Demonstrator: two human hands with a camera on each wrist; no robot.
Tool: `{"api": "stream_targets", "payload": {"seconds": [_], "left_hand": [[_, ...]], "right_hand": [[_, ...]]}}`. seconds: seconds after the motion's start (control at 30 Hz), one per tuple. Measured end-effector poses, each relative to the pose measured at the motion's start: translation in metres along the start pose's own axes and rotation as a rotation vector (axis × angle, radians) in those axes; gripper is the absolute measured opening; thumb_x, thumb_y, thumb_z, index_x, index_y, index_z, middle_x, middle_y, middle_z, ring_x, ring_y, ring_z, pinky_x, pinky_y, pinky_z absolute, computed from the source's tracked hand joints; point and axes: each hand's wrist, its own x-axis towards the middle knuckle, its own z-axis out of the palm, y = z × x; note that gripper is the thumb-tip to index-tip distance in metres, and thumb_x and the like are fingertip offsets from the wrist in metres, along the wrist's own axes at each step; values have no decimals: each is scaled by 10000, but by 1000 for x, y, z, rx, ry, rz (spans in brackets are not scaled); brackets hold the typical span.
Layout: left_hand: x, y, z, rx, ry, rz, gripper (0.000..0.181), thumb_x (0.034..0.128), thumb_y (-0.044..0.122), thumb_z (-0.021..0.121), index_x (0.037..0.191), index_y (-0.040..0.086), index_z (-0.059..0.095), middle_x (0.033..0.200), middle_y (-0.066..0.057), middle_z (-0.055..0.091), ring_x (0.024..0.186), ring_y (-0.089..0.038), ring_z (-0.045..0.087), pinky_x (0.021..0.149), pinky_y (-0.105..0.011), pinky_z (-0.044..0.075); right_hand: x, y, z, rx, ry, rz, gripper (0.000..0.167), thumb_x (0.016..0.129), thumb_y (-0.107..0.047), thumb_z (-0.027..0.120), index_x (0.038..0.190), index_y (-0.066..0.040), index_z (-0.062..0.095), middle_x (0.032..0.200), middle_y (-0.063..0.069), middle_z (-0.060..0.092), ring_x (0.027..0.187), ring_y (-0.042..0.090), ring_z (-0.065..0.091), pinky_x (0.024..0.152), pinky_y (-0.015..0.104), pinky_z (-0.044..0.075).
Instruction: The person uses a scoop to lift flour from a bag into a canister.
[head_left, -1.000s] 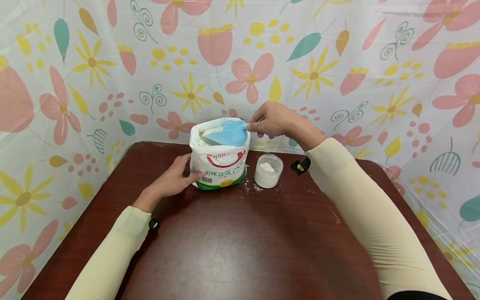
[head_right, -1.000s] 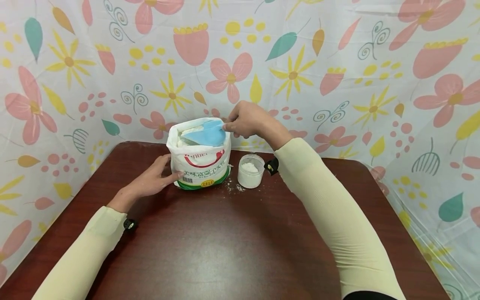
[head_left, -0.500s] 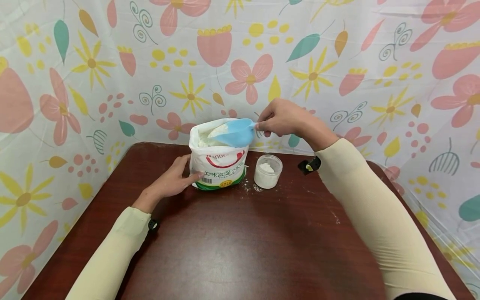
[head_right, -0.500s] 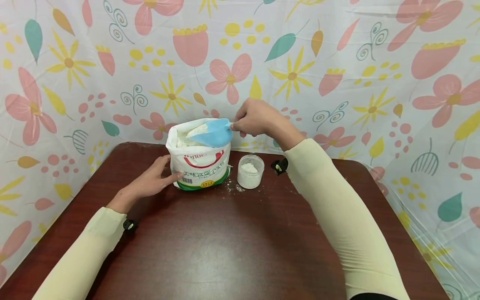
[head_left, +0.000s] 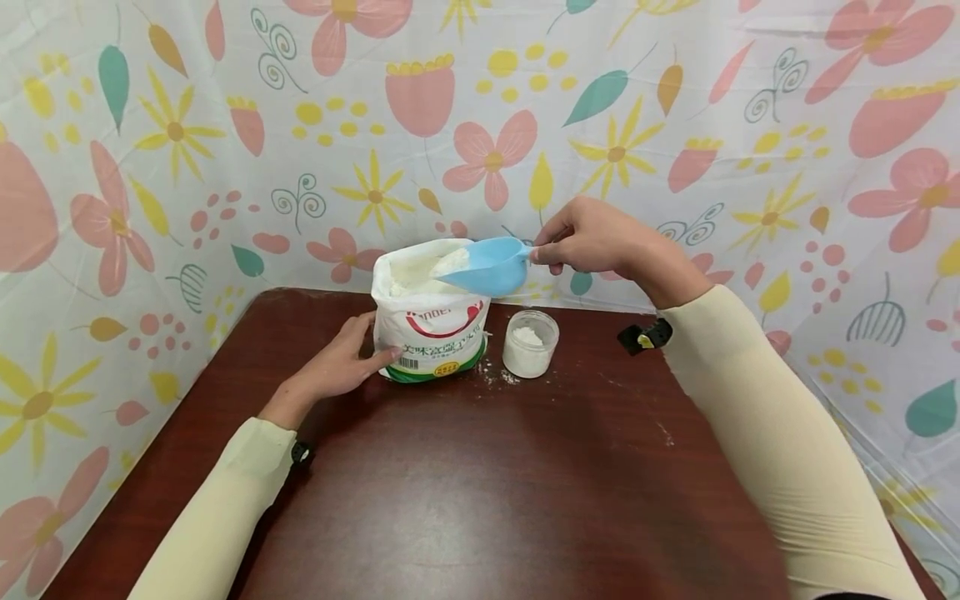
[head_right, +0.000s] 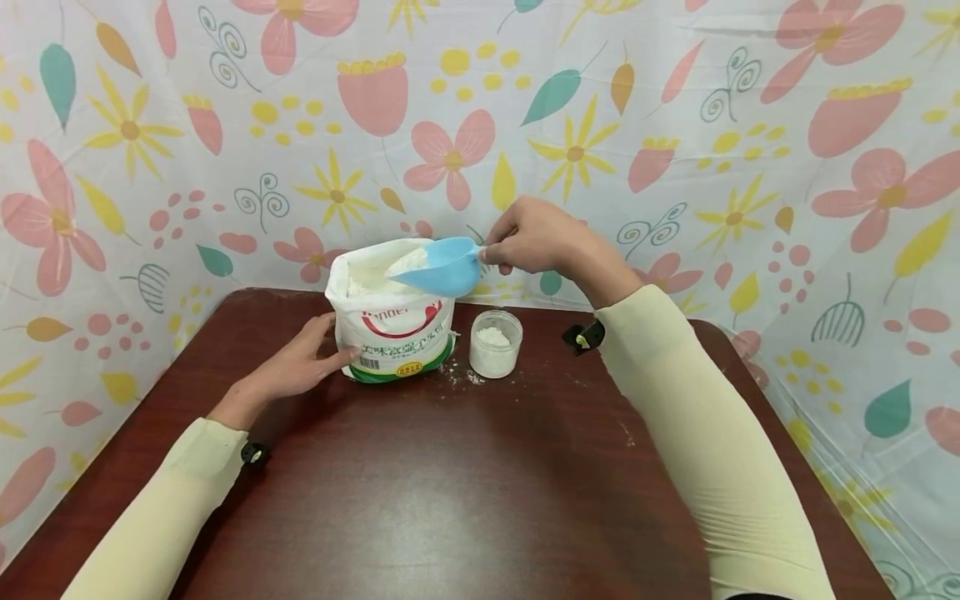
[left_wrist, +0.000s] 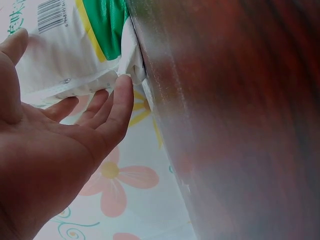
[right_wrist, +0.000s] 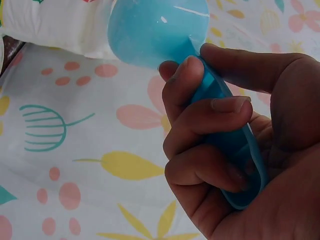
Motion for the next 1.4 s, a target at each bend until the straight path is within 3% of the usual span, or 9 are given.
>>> {"api": "stream_targets", "payload": {"seconds": [0.4,0.67,0.87,1.0,1.4], "left_hand": [[1,-3,1,-6,-6,16,892,1018,469,708,1670,116,211,1641,-170,270,1530,-371,265,1209,-685,274],[1,-4,-1,-15,-9,28,883,1017,464,712,1668,130,217,1635,-163,274,1518,-364,271,1201,-681,291],[1,-3,-1,-17,-12,19,891,1019,465,709,1671,124,208,1642,-168,266,1530,-368,264,1208,-682,277],[0,-2,0,-16,-15,16,887,1024,461,703,1671,113,205,1644,-175,260,1533,-375,261,1209,-683,274],[2,-5,-1,-9,-15,27,873,1025,454,704,1668,123,215,1629,-164,279,1518,-353,272,1207,-673,286]], "right_hand": [[-29,12,-17,20,17,16,195,1007,-246,727,913,-100,817,673,20,640,520,117,422,533,295,364],[-51,29,-24,7,47,17,258,1004,-251,737,790,-111,770,638,22,571,542,141,416,550,315,381],[-66,39,-26,22,48,77,184,1003,-254,744,886,-128,810,651,29,588,529,146,417,559,329,476],[-70,47,-25,21,50,86,156,1006,-245,745,935,-132,825,707,36,630,568,176,482,560,316,440],[-76,73,-21,-17,11,115,233,999,-258,755,803,-135,775,583,-6,479,501,126,352,494,312,352]]}}
